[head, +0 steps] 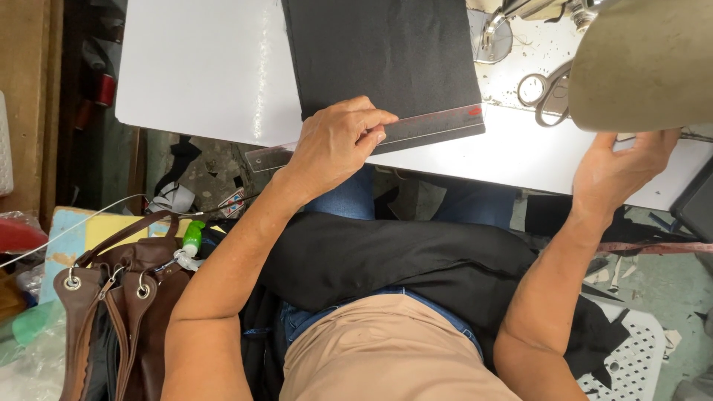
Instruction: The person measures and marks a black fabric piece with a ruler and chalk, then cuts along the marked line using scissors. The person folds the fabric and measures it again before the clip ends.
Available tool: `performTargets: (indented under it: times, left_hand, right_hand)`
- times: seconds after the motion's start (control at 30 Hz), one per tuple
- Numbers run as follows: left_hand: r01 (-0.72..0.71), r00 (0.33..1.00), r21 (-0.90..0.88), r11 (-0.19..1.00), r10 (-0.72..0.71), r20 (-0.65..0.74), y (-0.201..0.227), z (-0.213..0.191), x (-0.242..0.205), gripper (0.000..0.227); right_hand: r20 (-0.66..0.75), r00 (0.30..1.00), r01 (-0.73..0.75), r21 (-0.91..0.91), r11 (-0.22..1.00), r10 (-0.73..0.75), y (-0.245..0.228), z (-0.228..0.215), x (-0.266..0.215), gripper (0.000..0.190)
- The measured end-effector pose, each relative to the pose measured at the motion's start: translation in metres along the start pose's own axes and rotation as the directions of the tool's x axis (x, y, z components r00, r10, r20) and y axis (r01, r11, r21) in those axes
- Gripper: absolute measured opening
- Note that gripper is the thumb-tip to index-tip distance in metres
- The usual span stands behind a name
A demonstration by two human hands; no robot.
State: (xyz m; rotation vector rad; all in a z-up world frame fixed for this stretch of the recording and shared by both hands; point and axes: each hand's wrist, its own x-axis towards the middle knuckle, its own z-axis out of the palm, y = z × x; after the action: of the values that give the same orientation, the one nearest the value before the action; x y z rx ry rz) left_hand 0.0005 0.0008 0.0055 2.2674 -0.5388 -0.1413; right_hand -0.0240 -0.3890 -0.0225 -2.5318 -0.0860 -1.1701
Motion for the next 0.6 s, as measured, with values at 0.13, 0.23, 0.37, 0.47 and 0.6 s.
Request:
performTargets:
  times: [0.13, 0.23, 0.37, 0.47, 0.6]
  left_hand:
    - [-0.010, 1.000, -0.004, 1.000, 0.010, -0.015, -0.001, 0.001, 0.000, 0.030]
    - [-0.018, 1.000, 0.001, 1.000, 0.018, -0.020, -0.002, 0.003, -0.001, 0.030]
    - [0.016, 1.000, -0.004, 1.000, -0.016, -0.018, 0.001, -0.001, -0.001, 0.029]
    - [-0.089, 0.979, -0.048, 0.995, 0.079, -0.190, 0.006, -0.002, -0.010, 0.022]
    - [-0.042, 0.974, -0.453, 0.890, -0.065, -0.217, 0.017, -0.001, -0.030, 0.017]
  right_hand:
    - [-0.012, 1.000, 0.021, -0.023, 1.000, -0.021, 0.006, 0.002, -0.003, 0.040]
    - [-0.021, 0.999, 0.024, -0.029, 0.999, -0.025, 0.007, 0.003, -0.004, 0.043]
    - [-0.106, 0.990, 0.079, -0.089, 0.993, -0.089, -0.014, -0.004, -0.001, 0.040]
    - [-0.210, 0.954, 0.211, -0.036, 0.977, -0.213, -0.052, -0.015, -0.019, 0.014]
    - [0.015, 0.999, 0.022, 0.378, 0.926, -0.030, -0.094, -0.004, -0.078, 0.040]
